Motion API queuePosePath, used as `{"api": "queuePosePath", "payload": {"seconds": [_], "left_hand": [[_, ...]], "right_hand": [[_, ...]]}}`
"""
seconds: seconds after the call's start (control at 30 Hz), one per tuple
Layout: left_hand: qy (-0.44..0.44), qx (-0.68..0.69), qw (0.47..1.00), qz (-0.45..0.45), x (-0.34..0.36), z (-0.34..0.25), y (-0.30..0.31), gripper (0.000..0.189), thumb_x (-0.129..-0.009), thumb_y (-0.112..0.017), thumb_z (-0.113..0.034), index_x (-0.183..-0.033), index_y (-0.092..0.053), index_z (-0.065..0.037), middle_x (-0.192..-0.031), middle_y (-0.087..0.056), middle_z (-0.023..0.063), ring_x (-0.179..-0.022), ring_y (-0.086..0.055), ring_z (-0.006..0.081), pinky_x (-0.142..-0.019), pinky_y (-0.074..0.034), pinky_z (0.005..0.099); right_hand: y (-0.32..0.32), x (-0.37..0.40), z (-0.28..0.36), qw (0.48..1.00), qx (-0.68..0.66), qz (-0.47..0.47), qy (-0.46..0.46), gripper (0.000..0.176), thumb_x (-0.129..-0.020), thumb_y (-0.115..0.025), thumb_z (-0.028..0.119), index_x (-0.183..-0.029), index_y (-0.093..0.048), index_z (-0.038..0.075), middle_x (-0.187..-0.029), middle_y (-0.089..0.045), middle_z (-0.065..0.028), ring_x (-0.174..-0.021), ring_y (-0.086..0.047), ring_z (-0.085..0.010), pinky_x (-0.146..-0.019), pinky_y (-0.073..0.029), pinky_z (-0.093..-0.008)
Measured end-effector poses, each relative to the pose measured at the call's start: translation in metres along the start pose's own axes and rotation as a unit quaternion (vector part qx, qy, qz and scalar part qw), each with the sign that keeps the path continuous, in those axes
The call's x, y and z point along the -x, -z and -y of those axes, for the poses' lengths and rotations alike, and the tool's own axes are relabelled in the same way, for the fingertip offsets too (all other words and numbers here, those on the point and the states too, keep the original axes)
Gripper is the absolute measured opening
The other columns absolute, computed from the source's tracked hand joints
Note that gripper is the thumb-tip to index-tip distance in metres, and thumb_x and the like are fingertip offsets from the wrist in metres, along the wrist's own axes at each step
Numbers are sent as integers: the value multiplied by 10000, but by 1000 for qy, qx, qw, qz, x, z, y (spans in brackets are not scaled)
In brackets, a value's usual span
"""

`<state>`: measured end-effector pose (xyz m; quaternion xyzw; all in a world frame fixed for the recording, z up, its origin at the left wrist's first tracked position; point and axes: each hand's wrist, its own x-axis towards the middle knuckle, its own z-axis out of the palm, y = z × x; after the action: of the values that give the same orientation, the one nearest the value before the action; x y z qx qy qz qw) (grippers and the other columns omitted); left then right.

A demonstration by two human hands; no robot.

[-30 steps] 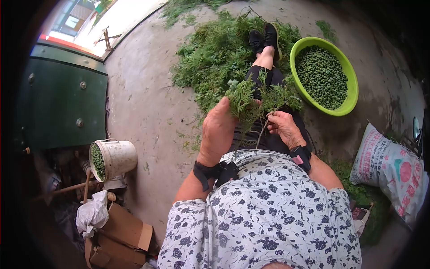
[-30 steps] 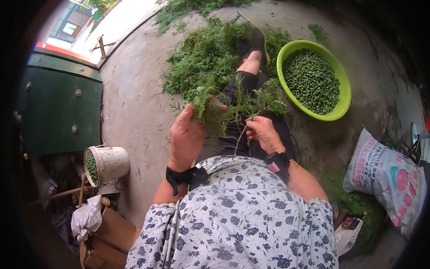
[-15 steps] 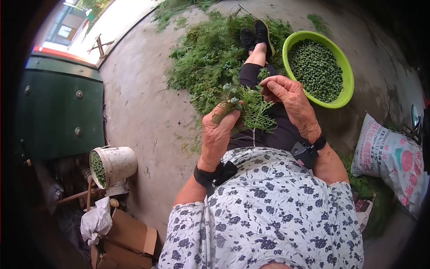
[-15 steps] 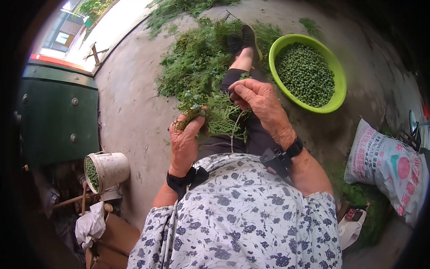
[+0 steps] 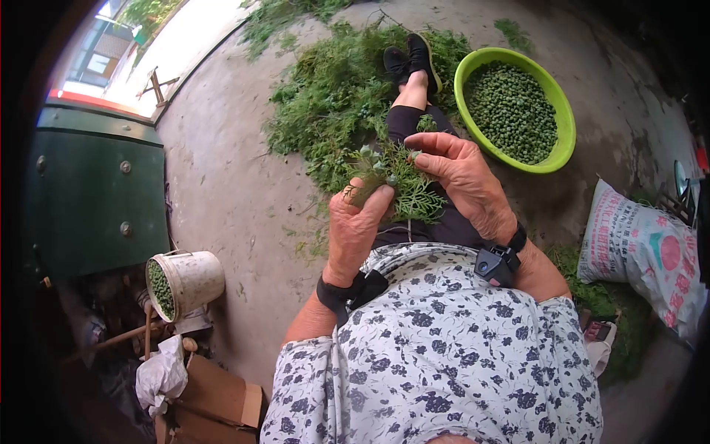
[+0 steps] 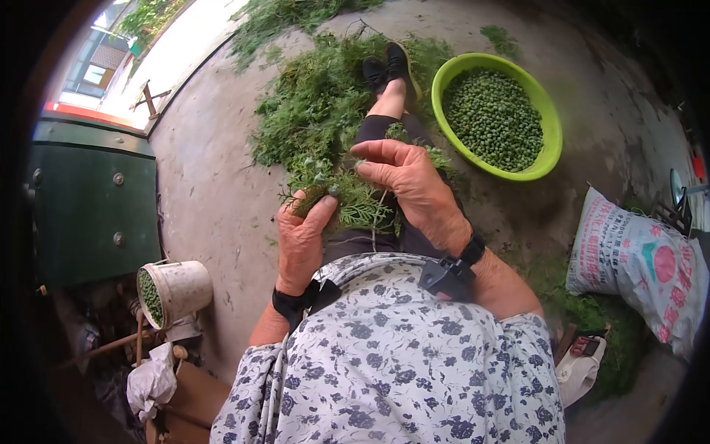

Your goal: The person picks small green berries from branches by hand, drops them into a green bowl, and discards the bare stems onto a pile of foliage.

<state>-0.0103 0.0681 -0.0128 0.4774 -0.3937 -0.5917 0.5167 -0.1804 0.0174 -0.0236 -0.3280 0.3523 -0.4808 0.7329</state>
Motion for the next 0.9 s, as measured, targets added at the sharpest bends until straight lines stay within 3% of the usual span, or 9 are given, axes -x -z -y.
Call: {"api": "queuePosePath", "payload": {"seconds": [0.13,0.23,0.3,0.37,0.5,0.63,0.77,0.9], "left_hand": [[-1,-15,1000,9,-2,3,2,80,-863,-583,-81,-896,-613,-16,-740,-587,-33,-624,-515,35,-557,-416,187],[3,-13,1000,-2,-5,3,0,63,-854,-597,-86,-874,-610,-28,-724,-574,-38,-603,-499,33,-537,-399,187],[18,-1,999,-41,-8,0,-5,54,-837,-619,-85,-865,-611,-39,-715,-563,-39,-590,-480,37,-529,-384,197],[-3,1,1000,5,-13,7,1,84,-860,-591,-88,-898,-617,-19,-738,-583,-37,-622,-516,27,-539,-419,178],[-11,-40,999,31,-19,13,-13,108,-860,-591,-77,-940,-620,-11,-749,-586,-32,-617,-513,28,-542,-423,178],[-44,-76,995,49,-17,11,-18,122,-867,-590,-86,-952,-633,-11,-736,-593,-26,-612,-512,28,-536,-416,173],[-30,-43,998,47,-15,15,-16,108,-867,-606,-113,-905,-656,-25,-714,-602,-30,-597,-509,24,-531,-407,174],[2,-24,998,61,-15,16,-12,115,-858,-581,-64,-938,-628,3,-750,-591,-15,-605,-517,47,-546,-427,190]], "right_hand": [[7,-3,-10,994,31,-69,80,178,-834,-632,70,-988,-613,-17,-873,-628,-33,-747,-581,-86,-637,-463,-200],[16,-5,-1,987,-26,-118,109,152,-842,-608,51,-977,-593,-16,-882,-620,-58,-751,-589,-104,-633,-468,-206],[10,4,12,991,-82,-71,76,141,-849,-583,36,-981,-560,-6,-841,-601,-63,-712,-573,-97,-550,-436,-196],[6,8,18,993,-94,-36,61,146,-850,-576,34,-989,-546,2,-800,-594,-55,-668,-559,-88,-507,-408,-186],[-2,19,16,999,46,17,19,184,-836,-637,70,-996,-576,1,-685,-543,27,-556,-467,-30,-473,-357,-172],[-8,18,0,989,139,9,52,158,-820,-672,106,-924,-616,1,-694,-556,38,-526,-434,-8,-440,-336,-156],[-6,21,-5,998,56,-5,5,112,-809,-682,108,-853,-640,14,-676,-577,25,-525,-469,-14,-426,-343,-144],[-1,19,-8,999,-7,-14,-35,116,-835,-650,117,-879,-629,12,-669,-574,7,-510,-486,-35,-403,-343,-155]]}}
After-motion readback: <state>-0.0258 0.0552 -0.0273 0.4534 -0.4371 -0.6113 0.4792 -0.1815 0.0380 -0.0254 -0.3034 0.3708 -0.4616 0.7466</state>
